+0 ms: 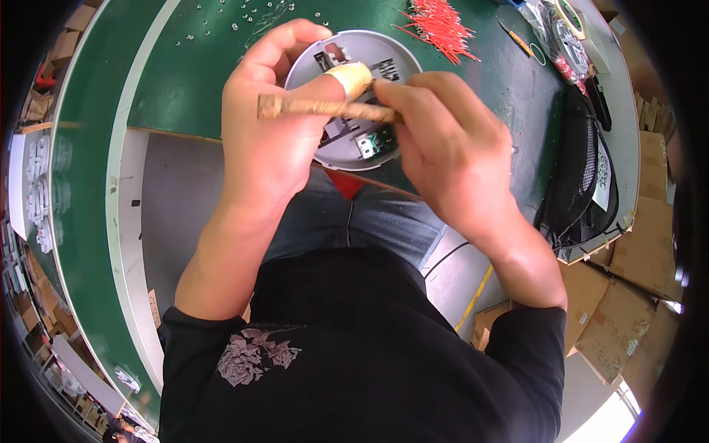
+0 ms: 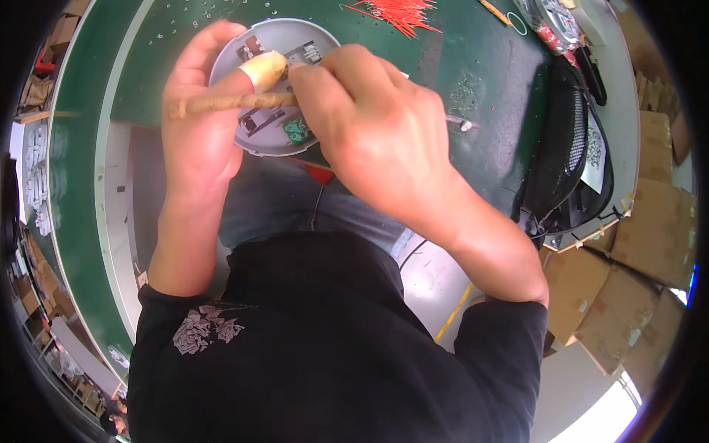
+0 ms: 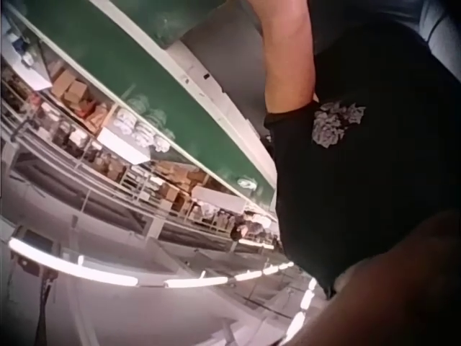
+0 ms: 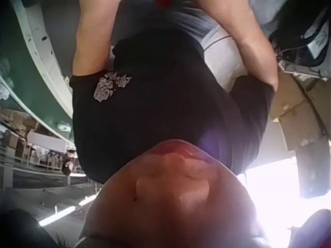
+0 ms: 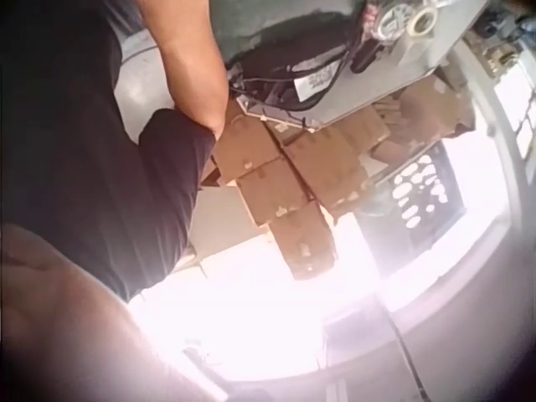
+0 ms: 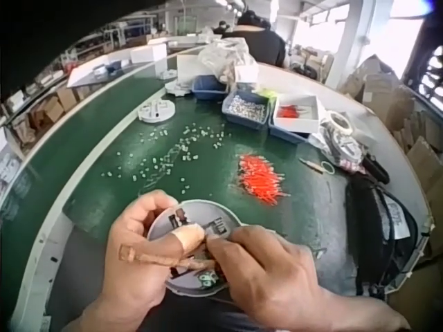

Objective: Assembling electronic components into a circular housing using adhesive and positioning tools.

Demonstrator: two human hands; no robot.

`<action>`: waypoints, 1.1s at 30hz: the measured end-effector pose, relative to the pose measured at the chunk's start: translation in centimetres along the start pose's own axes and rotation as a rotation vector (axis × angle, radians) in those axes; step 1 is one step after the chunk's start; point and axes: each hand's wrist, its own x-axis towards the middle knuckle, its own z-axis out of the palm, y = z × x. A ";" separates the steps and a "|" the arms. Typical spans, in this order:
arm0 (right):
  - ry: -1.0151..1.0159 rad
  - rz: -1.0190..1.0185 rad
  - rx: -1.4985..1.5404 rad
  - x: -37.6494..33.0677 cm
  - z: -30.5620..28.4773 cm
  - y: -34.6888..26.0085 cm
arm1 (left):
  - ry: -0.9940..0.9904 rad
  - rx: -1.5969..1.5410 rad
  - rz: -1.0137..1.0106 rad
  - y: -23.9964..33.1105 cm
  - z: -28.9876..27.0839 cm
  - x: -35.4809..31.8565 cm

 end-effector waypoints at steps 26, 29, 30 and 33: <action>0.551 0.544 1.497 12.2 3.7 6.2 | -0.327 0.992 0.829 -4.1 0.3 0.4; 0.595 0.617 1.538 12.2 5.2 6.0 | -0.313 0.921 0.772 -2.9 0.1 0.9; 0.591 0.619 1.539 12.3 5.3 6.0 | -0.307 0.867 0.739 -2.2 -0.1 0.9; 0.610 0.635 1.547 12.5 5.4 5.9 | -0.202 0.801 0.717 -2.0 -1.9 2.1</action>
